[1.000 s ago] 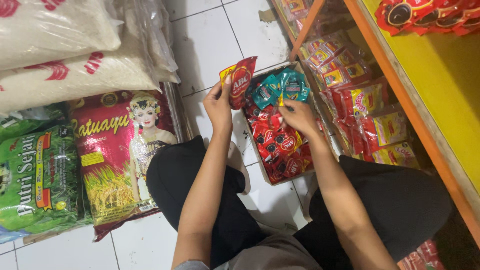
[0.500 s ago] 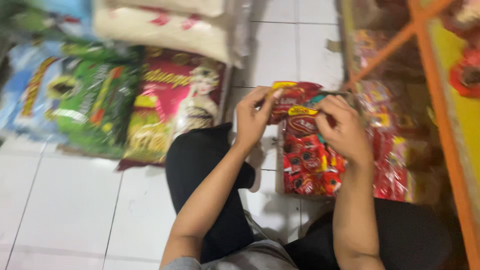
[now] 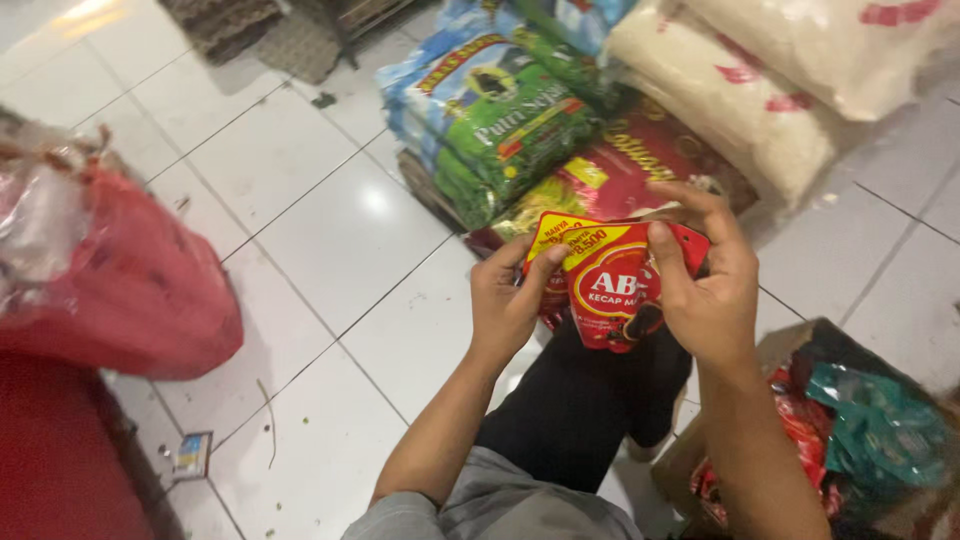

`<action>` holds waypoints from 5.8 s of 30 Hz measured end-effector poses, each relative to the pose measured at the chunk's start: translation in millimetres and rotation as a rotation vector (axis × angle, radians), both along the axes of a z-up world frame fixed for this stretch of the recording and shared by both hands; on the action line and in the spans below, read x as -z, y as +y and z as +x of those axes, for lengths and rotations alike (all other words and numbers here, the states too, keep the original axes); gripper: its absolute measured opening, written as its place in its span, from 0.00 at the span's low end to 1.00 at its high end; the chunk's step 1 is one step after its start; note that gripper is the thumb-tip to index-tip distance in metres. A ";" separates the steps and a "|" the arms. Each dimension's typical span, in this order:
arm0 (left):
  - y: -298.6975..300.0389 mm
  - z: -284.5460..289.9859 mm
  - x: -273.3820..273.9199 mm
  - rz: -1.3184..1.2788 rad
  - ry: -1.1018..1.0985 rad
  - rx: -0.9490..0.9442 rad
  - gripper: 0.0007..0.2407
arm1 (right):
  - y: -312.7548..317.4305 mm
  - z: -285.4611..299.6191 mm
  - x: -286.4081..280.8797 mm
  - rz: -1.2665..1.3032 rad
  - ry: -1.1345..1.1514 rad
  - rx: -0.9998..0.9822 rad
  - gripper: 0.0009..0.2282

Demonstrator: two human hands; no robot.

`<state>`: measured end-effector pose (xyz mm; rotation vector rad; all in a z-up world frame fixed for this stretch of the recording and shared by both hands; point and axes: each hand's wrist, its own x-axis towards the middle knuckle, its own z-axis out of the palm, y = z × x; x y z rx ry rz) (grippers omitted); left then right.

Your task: The person picks up packets of sauce from a box on the floor and places them onto a shelf in a grocery store, organizing them one by one.

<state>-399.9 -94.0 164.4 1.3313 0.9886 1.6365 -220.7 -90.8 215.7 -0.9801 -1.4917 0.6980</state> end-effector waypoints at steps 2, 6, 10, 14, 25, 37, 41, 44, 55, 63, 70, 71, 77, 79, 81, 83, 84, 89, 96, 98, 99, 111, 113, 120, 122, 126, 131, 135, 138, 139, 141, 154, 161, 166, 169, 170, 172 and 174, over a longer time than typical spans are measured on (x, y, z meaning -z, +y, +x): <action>-5.4 -21.4 5.4 -0.167 -0.121 -0.019 0.09 | 14.2 -29.1 9.1 0.025 -0.020 -0.064 0.10; -14.3 -59.0 11.5 -0.230 -0.139 -0.195 0.09 | 35.4 -76.2 27.7 -0.078 0.043 -0.205 0.10; -24.0 -89.1 14.9 -0.180 -0.148 -0.359 0.10 | 43.4 -107.1 45.6 -0.164 0.193 -0.356 0.11; -28.0 -108.8 15.6 -0.158 -0.184 -0.501 0.10 | 49.0 -119.6 60.1 -0.153 0.230 -0.415 0.17; -21.4 -130.5 16.6 -0.166 -0.350 -0.528 0.11 | 54.4 -129.6 92.9 -0.326 0.196 -0.625 0.16; -18.3 -102.2 11.4 -0.247 -0.244 -0.354 0.11 | 46.6 -102.6 97.8 -0.551 0.502 -0.486 0.12; -16.3 -71.5 7.0 -0.214 -0.263 -0.258 0.11 | 40.3 -62.7 99.1 -0.344 0.419 -0.298 0.10; -8.2 -42.0 3.6 -0.165 -0.299 -0.181 0.10 | 20.8 -9.3 99.5 -0.257 0.346 -0.202 0.10; 18.5 103.1 -13.5 -0.083 -0.351 0.286 0.07 | -74.4 97.4 58.3 -0.151 0.161 0.232 0.09; 3.1 226.5 -22.3 -0.162 -0.378 0.714 0.08 | -142.8 169.8 58.3 -0.184 0.270 0.704 0.09; -61.0 330.1 -12.7 -0.215 -0.263 1.064 0.09 | -245.5 225.4 49.2 -0.529 0.351 0.917 0.16; -68.4 348.3 -10.3 -0.197 -0.261 1.120 0.09 | -257.6 232.2 47.1 -0.467 0.378 0.965 0.14; -101.9 464.4 1.0 -0.054 -0.143 1.246 0.10 | -323.5 297.4 27.5 -0.238 0.234 1.286 0.13; -106.7 496.1 5.5 -0.042 -0.199 1.279 0.10 | -341.6 324.1 27.6 -0.183 0.094 1.381 0.13; -103.5 517.8 13.6 -0.092 -0.294 1.328 0.10 | -358.4 351.7 34.3 -0.187 0.057 1.476 0.13; -101.8 526.4 26.3 -0.112 -0.219 1.268 0.10 | -375.2 382.7 42.9 -0.164 0.042 1.537 0.13; -99.2 527.8 32.9 -0.121 -0.183 1.233 0.10 | -378.7 397.5 49.8 -0.139 0.046 1.547 0.13; -90.0 526.2 60.0 -0.151 -0.186 1.228 0.10 | -374.0 439.3 101.2 -0.164 0.300 1.577 0.15; -100.4 523.4 54.4 -0.235 -0.203 1.252 0.10 | -350.6 444.4 115.1 -0.322 -0.094 1.908 0.41; -107.0 526.9 52.7 -0.238 -0.244 1.256 0.10 | -346.1 447.0 118.5 -0.378 -0.162 1.978 0.40; -110.3 528.5 52.7 -0.240 -0.263 1.256 0.10 | -345.6 450.1 120.9 -0.427 -0.129 2.002 0.37; -133.0 527.5 53.7 -0.364 -0.252 1.358 0.11 | -388.2 526.1 163.2 -0.168 -0.183 2.214 0.35; -131.9 527.2 53.8 -0.368 -0.258 1.360 0.11 | -393.9 539.4 169.6 -0.178 -0.141 2.219 0.37; -122.0 524.1 53.2 -0.403 -0.253 1.382 0.12 | -408.9 550.6 176.4 -0.106 -0.222 2.133 0.43; -119.6 522.9 52.1 -0.424 -0.242 1.397 0.12 | -410.2 533.5 169.2 0.103 -0.333 2.035 0.41; -115.7 522.3 51.1 -0.530 -0.349 1.443 0.12 | -405.5 473.0 138.9 0.079 -0.170 1.997 0.35; -116.4 523.4 53.2 -0.499 -0.376 1.475 0.12 | -373.5 410.2 89.6 -0.246 0.295 1.234 0.27; -121.5 524.0 57.4 -0.475 -0.364 1.527 0.13 | -320.0 384.3 92.3 -0.390 0.444 1.015 0.18; -122.6 525.3 54.9 -0.492 -0.308 1.515 0.13 | -303.7 384.3 96.5 -0.318 0.421 1.140 0.11; -122.6 525.0 52.5 -0.404 -0.267 1.503 0.13 | -304.3 386.3 96.9 -0.268 0.419 1.192 0.10; -120.1 523.7 47.3 -0.224 -0.181 1.478 0.15 | -311.1 394.1 98.7 -0.148 0.427 1.344 0.10; -109.0 518.1 40.3 -0.497 -0.114 1.626 0.21 | -362.2 465.1 136.7 0.067 -0.041 1.838 0.34; -112.5 527.3 54.5 -0.599 -0.117 1.632 0.20 | -333.0 464.7 136.1 -0.185 -0.293 2.216 0.52; -112.8 532.2 60.8 -0.643 -0.114 1.624 0.19 | -338.2 488.3 139.2 -0.108 -0.145 2.230 0.44; -112.9 532.3 61.1 -0.658 -0.111 1.626 0.19 | -348.2 504.2 141.3 -0.136 -0.149 2.252 0.43; -112.2 532.1 60.7 -0.671 -0.107 1.623 0.19 | -350.5 509.8 141.9 -0.143 -0.158 2.255 0.42; -110.1 529.8 60.0 -0.682 -0.106 1.623 0.19 | -355.7 517.4 144.3 -0.181 -0.117 2.268 0.44; -107.6 526.0 59.5 -0.676 -0.114 1.630 0.19 | -360.6 523.6 146.6 -0.181 -0.119 2.270 0.43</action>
